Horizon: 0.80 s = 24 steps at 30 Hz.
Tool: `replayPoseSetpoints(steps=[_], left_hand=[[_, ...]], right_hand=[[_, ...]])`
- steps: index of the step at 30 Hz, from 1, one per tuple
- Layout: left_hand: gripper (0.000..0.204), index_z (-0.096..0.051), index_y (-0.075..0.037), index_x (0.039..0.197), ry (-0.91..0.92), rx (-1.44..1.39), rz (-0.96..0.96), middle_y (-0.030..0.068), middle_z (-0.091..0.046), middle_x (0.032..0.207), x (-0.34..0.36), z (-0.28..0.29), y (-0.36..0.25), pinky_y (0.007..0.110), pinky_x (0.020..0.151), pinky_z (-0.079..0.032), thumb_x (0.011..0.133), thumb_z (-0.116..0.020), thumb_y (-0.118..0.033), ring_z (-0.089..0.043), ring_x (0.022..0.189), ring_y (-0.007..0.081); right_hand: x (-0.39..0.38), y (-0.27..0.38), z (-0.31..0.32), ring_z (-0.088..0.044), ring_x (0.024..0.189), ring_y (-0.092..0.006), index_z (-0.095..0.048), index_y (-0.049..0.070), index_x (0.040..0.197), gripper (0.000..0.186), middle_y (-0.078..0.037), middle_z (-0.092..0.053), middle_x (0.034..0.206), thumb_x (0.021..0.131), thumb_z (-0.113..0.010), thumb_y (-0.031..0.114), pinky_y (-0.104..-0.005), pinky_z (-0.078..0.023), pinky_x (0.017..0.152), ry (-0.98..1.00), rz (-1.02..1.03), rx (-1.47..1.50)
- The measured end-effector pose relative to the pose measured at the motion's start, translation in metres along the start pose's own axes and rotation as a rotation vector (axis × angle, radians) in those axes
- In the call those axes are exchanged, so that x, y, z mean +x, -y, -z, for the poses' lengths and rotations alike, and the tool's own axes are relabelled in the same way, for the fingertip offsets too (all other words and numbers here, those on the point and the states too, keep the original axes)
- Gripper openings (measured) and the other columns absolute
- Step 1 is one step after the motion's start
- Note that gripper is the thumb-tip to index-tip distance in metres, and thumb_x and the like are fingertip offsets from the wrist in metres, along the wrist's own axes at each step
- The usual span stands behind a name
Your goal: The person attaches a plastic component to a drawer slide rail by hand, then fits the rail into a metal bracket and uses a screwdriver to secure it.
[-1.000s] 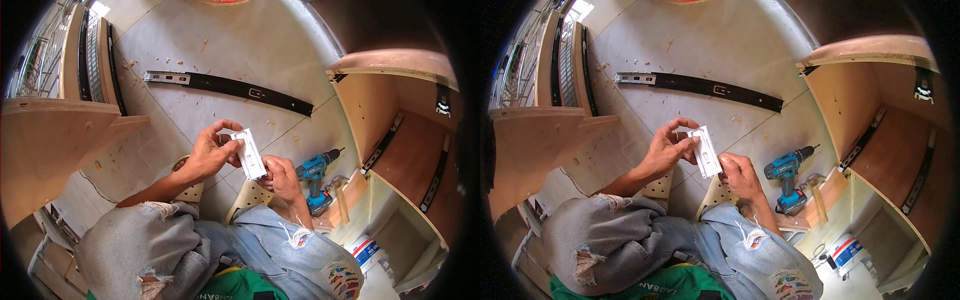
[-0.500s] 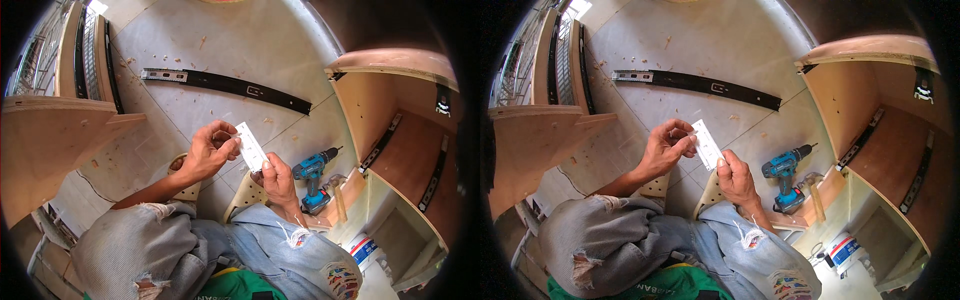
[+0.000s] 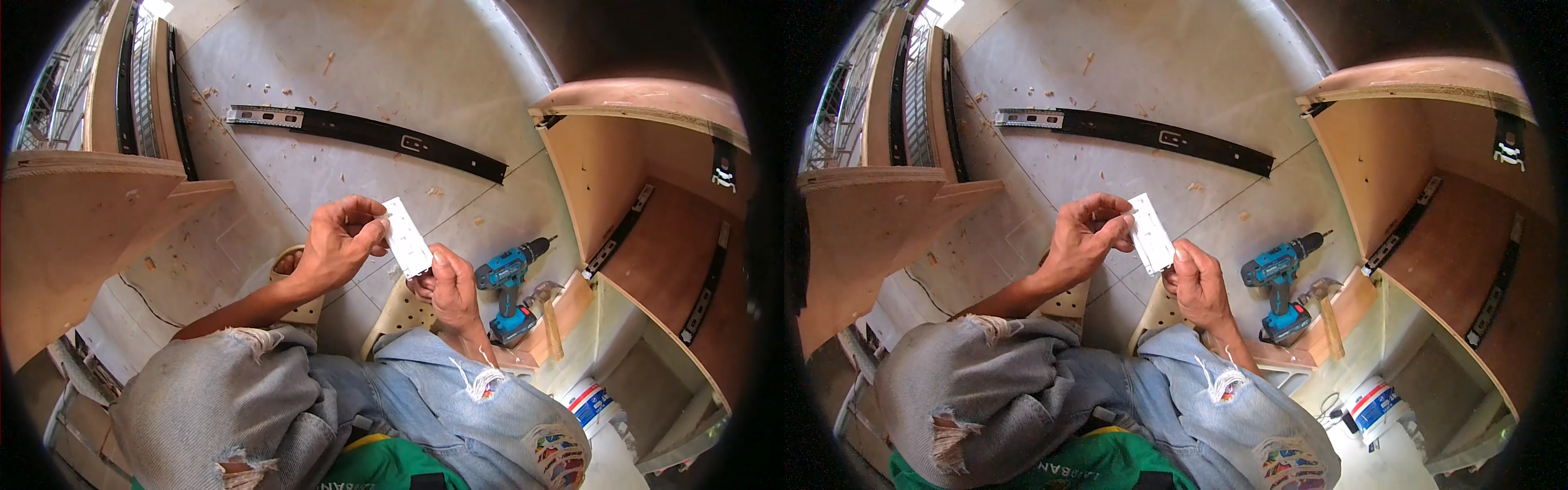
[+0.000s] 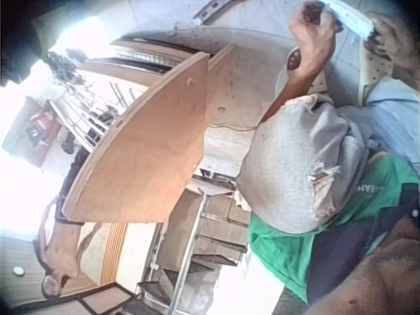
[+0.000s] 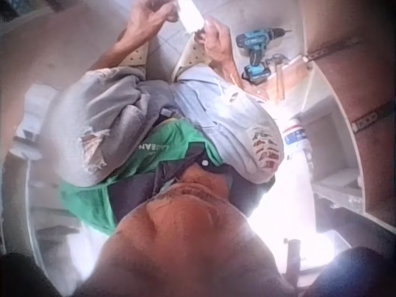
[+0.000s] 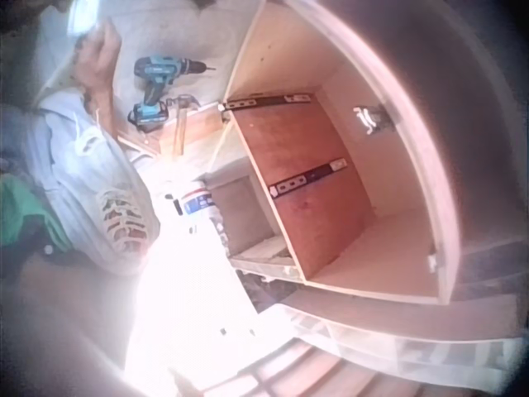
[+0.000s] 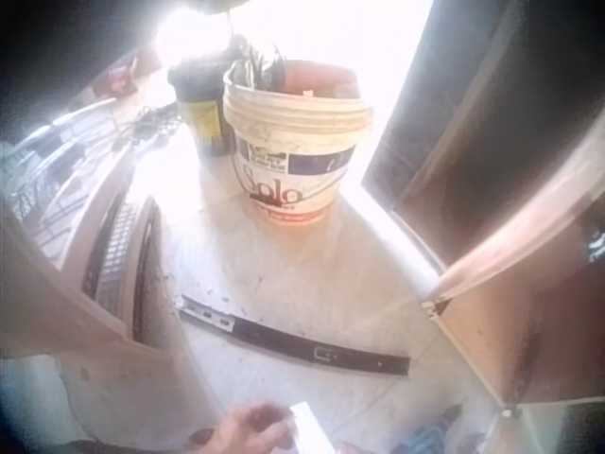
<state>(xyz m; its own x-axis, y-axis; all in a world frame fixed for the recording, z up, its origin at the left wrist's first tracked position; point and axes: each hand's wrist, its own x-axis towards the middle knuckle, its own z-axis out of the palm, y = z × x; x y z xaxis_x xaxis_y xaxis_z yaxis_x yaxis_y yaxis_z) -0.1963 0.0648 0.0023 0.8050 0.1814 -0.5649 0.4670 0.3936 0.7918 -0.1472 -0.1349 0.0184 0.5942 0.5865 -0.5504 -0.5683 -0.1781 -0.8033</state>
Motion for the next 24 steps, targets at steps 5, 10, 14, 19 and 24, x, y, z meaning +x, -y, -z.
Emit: replayPoseSetpoints(steps=[5, 10, 14, 19, 24], left_hand=[[0.020, -0.057, 0.008, 0.105, 0.015, -0.013, -0.026, 0.0138, -0.068, 0.088, 0.000, 0.001, 0.003, 0.025, 0.065, -0.058, 0.091, -0.062, -0.006, -0.069, 0.076, 0.0152], [0.020, -0.056, 0.007, 0.105, 0.029, -0.018, -0.013, 0.0143, -0.068, 0.088, -0.001, 0.001, 0.001, 0.025, 0.065, -0.058, 0.091, -0.062, -0.006, -0.069, 0.076, 0.0160], [0.022, -0.055, 0.006, 0.106, 0.017, -0.038, 0.010, 0.0149, -0.068, 0.087, 0.000, 0.003, 0.001, 0.025, 0.064, -0.059, 0.089, -0.063, -0.006, -0.069, 0.077, 0.0170], [0.041, -0.048, 0.008, 0.126, -0.056, -0.169, 0.000, 0.0188, -0.065, 0.097, -0.004, 0.001, -0.002, 0.026, 0.062, -0.059, 0.089, -0.062, -0.003, -0.069, 0.074, 0.0180], [0.053, -0.048, 0.007, 0.131, 0.088, -0.151, 0.030, 0.0175, -0.063, 0.099, -0.001, 0.008, -0.004, 0.027, 0.065, -0.059, 0.081, -0.063, 0.001, -0.069, 0.078, 0.0191]], right_hand=[[0.002, 0.000, -0.001, -0.033, 0.056, -0.0045, -0.053, 0.002, 0.095, 0.038, 0.004, -0.036, 0.066, 0.104, -0.040, 0.037, -0.0219, -0.030, 0.050, 0.011, -0.040, 0.126], [0.002, -0.001, 0.000, -0.033, 0.056, -0.0042, -0.052, 0.002, 0.094, 0.037, 0.003, -0.037, 0.066, 0.105, -0.039, 0.035, -0.0217, -0.030, 0.049, -0.010, -0.027, 0.083], [0.003, -0.003, 0.001, -0.034, 0.055, -0.0043, -0.052, 0.001, 0.091, 0.038, 0.003, -0.038, 0.066, 0.106, -0.037, 0.033, -0.0217, -0.031, 0.049, -0.015, -0.005, 0.016], [0.005, -0.008, 0.000, -0.038, 0.057, -0.0034, -0.054, 0.002, 0.084, 0.038, 0.004, -0.043, 0.065, 0.103, -0.048, 0.035, -0.0218, -0.032, 0.049, -0.047, -0.028, -0.048], [0.009, -0.021, 0.003, -0.039, 0.046, -0.0034, -0.056, -0.001, 0.094, 0.034, 0.002, -0.047, 0.061, 0.097, -0.062, 0.033, -0.0204, -0.031, 0.043, -0.137, 0.032, -0.131]])
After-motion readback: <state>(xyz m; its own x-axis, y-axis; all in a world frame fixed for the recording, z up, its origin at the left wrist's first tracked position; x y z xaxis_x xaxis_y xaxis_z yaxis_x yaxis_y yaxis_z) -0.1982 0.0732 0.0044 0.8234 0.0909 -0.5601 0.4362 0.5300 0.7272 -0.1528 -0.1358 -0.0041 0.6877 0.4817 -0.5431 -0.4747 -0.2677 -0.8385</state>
